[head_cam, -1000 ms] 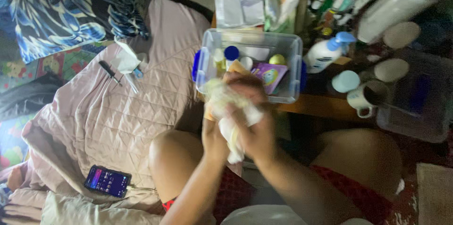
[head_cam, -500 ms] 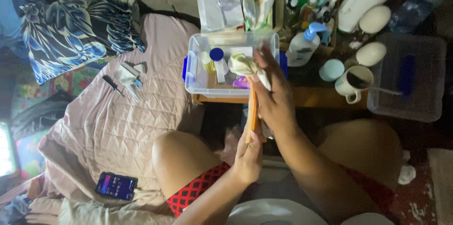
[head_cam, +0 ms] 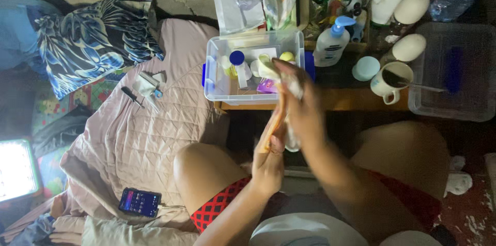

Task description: The person wipes a plastic storage box with a cloth, then places several small items including bottles, a yellow ball, and packets into the box. The person continues to wipe and arrange the items inside the container.

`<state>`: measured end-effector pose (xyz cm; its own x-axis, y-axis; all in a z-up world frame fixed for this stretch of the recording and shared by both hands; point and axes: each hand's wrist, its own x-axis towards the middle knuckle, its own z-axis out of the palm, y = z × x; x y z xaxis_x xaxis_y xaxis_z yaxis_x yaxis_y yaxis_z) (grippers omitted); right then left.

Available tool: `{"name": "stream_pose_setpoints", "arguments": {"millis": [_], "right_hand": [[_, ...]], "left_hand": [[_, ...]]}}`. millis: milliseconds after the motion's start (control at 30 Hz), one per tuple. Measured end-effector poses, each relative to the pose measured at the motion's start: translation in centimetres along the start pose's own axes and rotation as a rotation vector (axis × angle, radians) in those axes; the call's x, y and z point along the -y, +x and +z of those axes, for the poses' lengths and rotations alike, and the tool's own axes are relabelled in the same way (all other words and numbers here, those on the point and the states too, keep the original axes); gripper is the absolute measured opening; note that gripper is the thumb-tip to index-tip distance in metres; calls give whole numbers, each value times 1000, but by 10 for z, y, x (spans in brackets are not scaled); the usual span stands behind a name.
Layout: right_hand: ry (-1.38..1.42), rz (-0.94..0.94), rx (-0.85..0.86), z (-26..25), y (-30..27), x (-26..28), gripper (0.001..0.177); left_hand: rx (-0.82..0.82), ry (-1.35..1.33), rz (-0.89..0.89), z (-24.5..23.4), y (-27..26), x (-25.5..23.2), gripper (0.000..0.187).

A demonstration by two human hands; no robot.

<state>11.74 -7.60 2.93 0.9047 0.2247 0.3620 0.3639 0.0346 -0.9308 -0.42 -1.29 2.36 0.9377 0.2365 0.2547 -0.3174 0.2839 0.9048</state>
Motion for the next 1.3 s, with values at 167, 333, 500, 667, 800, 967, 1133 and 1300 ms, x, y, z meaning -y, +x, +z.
{"name": "stream_pose_setpoints", "arguments": {"millis": [167,333,500,667,800,967,1133,1300], "right_hand": [[406,420,-201,-31,5,-16,42],[381,265,48,-45,-24,4,48],[-254,-12,-50,-45,-39,30,33],[-217,-138,-35,-33,-37,40,33],[-353,-410,404,-22,-48,34,55],[-66,-13,383,-38,-58,26,42],[119,33,-21,-38,-65,30,38],[-333,-469,280,-10,-58,51,46]], "left_hand": [[-245,-218,-73,-12,9,-5,49],[-319,-56,-102,-27,27,12,33],[-444,17,-5,-26,39,10,47],[-331,-347,72,-17,32,-1,52],[-323,-648,-261,-25,27,-2,53],[-451,-599,-217,-43,37,-9,52],[-377,-376,-174,-18,18,-6,59],[-143,-240,-127,-2,-4,2,66]]}}
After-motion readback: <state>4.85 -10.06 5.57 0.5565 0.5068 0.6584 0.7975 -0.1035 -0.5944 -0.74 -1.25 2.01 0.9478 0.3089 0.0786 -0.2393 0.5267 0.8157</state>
